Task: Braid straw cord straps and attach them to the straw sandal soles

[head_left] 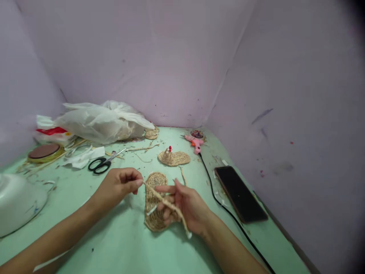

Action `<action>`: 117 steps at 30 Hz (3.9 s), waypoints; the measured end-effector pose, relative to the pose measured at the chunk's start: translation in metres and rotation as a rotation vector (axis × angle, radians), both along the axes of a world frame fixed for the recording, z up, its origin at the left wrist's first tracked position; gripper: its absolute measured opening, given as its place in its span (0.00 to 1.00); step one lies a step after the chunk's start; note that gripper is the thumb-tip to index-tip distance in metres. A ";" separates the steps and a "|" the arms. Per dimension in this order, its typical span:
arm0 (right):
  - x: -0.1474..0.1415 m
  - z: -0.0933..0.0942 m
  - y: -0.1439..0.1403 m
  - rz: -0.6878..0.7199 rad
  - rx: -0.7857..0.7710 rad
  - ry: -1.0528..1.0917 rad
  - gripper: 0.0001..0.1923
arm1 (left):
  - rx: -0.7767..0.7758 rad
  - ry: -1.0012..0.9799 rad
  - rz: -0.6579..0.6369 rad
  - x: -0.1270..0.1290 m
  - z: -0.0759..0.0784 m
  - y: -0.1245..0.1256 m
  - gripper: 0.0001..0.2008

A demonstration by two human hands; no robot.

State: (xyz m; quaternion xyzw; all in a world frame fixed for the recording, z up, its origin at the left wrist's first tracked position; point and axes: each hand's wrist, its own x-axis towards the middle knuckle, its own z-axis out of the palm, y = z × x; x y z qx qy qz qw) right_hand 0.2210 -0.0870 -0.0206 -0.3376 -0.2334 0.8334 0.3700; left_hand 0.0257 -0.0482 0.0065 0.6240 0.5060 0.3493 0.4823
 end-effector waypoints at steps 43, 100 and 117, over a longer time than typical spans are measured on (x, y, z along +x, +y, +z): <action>-0.010 0.006 -0.015 -0.211 0.386 -0.632 0.21 | -0.477 -0.070 -0.064 0.029 0.004 -0.036 0.09; -0.019 0.004 -0.026 -0.191 0.696 -0.680 0.09 | 0.552 0.348 -0.103 0.024 -0.012 -0.049 0.08; -0.019 0.004 -0.028 -0.195 0.855 -0.822 0.11 | 0.572 0.346 -0.133 0.028 -0.014 -0.050 0.09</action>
